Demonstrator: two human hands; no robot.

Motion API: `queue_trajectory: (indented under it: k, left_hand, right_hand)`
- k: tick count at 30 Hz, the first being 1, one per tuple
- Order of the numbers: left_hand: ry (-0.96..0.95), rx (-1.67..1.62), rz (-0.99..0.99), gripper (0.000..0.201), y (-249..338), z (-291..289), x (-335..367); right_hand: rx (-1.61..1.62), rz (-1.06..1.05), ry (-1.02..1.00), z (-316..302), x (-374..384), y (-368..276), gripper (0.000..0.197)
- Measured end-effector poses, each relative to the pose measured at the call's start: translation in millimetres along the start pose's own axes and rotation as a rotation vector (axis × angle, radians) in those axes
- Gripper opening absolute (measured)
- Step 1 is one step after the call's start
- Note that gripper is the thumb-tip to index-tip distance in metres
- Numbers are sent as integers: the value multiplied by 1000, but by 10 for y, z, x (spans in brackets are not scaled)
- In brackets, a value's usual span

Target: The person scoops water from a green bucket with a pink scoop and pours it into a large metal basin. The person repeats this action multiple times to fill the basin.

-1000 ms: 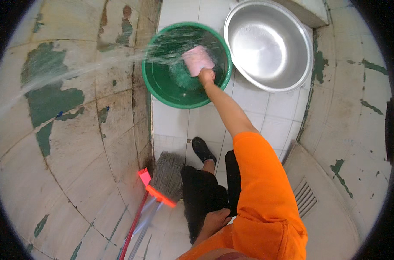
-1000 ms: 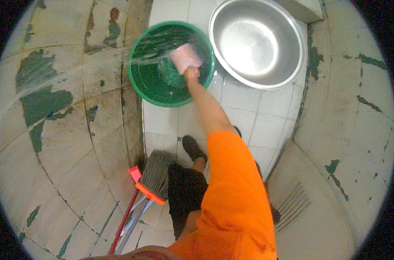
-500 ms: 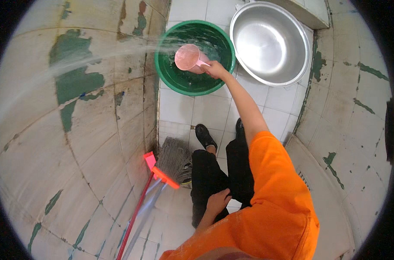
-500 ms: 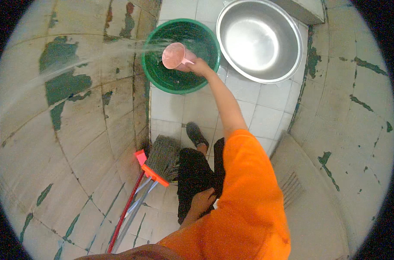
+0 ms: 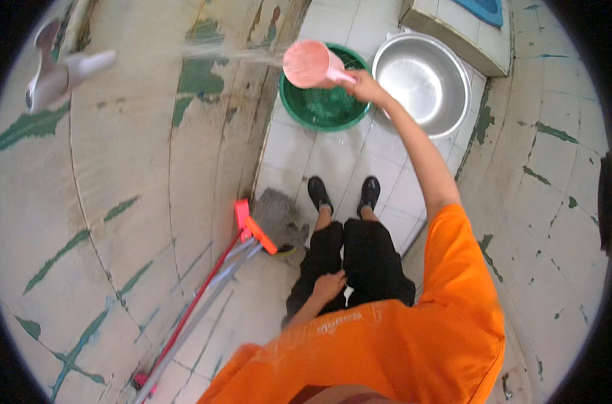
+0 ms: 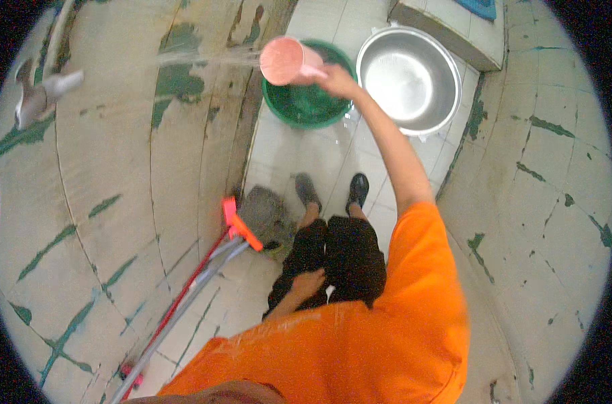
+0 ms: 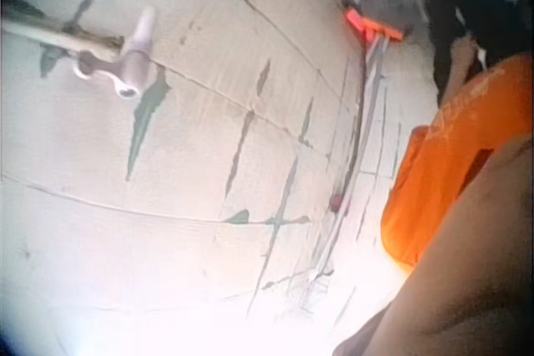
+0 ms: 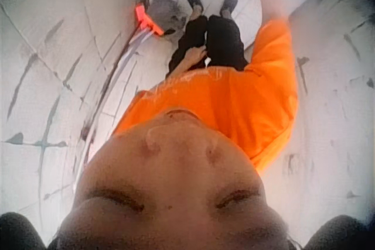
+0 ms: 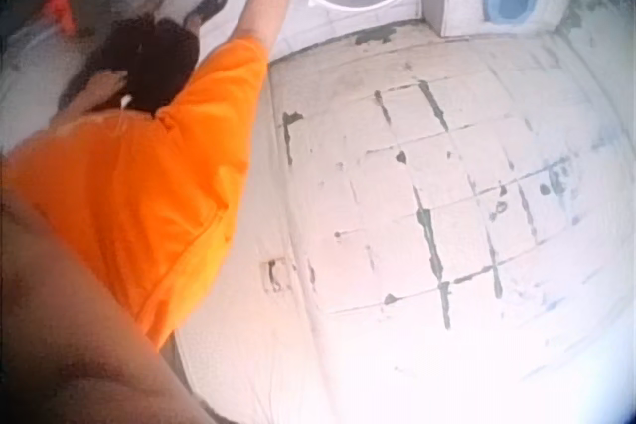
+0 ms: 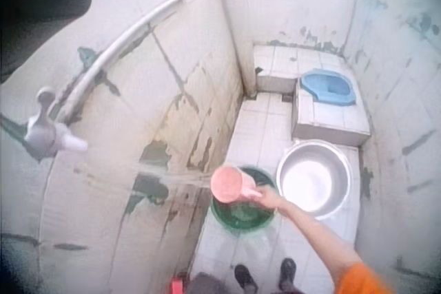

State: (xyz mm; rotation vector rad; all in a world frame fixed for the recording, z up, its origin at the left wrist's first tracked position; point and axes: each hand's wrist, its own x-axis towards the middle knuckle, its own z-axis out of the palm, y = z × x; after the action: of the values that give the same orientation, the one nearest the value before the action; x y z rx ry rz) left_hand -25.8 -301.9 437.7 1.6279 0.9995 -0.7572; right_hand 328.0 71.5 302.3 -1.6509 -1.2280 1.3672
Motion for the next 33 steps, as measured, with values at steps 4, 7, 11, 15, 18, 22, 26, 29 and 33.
queue_trajectory:
  k: [4,7,11,15,18,22,26,29,33]
  left_hand:
    - [-1,25,3,27,-85,86,-44]
    - [-56,45,-5,26,-67,-37,-114]
    - [-16,93,77,26,-250,59,-172]
    - [-76,139,72,27,-298,35,-224]
    - [-132,189,87,27,-385,9,-242]
    - [-192,258,102,27,-651,23,-211]
    - [-186,210,135,27,-727,-122,-207]
    - [-137,121,198,29,-782,-117,-198]
    - [-164,84,198,31,-784,-24,-179]
  right_hand:
    - [119,33,-78,10,-268,-808,37]
    - [249,49,-65,26,-491,-1251,43]
    - [349,-35,-87,144,-727,-1545,51]
    - [428,21,-51,286,-1178,-1653,49]
    - [511,102,-6,369,-1571,-1521,50]
    - [462,244,107,433,-2146,-1201,51]
    - [461,387,164,462,-2776,-857,51]
    - [493,450,247,434,-3176,-695,49]
    - [580,508,378,552,-3688,-512,46]
